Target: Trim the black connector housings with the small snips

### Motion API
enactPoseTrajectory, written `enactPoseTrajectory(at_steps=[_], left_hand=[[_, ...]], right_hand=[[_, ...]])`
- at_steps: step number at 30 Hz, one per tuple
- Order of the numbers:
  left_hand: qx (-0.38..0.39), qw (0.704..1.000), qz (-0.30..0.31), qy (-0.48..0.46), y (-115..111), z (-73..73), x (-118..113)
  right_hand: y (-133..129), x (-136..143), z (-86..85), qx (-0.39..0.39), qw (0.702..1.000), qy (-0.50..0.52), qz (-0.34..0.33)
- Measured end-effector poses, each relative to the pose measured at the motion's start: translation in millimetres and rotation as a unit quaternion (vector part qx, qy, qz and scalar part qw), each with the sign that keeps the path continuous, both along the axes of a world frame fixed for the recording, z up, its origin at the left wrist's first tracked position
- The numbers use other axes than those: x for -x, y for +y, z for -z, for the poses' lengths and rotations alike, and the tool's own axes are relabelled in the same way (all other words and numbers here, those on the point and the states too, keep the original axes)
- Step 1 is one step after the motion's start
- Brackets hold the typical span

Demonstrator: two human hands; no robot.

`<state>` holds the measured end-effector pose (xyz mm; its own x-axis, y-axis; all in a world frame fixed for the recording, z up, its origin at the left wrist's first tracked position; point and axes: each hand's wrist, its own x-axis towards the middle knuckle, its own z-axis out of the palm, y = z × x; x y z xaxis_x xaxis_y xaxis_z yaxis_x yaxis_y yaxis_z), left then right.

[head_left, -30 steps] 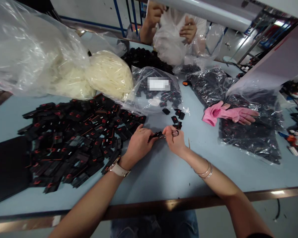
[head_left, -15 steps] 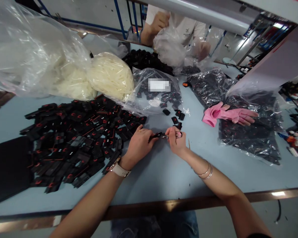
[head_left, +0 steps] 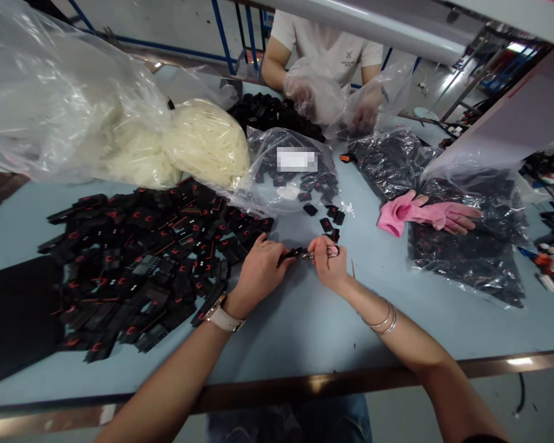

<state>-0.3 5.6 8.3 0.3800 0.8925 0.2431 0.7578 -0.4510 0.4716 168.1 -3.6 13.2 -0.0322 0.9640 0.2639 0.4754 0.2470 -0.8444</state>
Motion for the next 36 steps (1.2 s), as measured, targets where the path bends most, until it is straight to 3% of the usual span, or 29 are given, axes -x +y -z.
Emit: enactPoseTrajectory(at_steps=[16, 20, 24, 29, 32, 36], left_hand=[[-0.016, 1.0, 0.0, 0.019, -1.7, -1.4, 0.5], [-0.014, 1.0, -0.008, 0.019, -1.8, -1.6, 0.4], [-0.014, 1.0, -0.008, 0.021, -3.1, -1.4, -1.6], [-0.059, 0.997, -0.01, 0.049, -7.4, -5.1, -4.0], [-0.1, 0.992, -0.051, 0.059, -5.5, -12.3, 2.4], [-0.139, 0.971, -0.163, 0.104, 3.2, -23.3, 23.9]], right_hand=[[4.3, 6.7, -11.8, -0.018, 0.994, -0.099, -0.033], [7.8, 1.5, -6.1, 0.016, 0.999, 0.027, -0.012], [15.6, -8.0, -4.4, 0.028, 0.98, 0.193, 0.035], [23.4, -14.1, -10.2, 0.023, 0.964, 0.254, 0.078], [25.9, -16.3, -14.8, 0.024, 0.957, 0.274, 0.096], [29.6, -21.3, -20.8, 0.015, 0.952, 0.277, 0.132]])
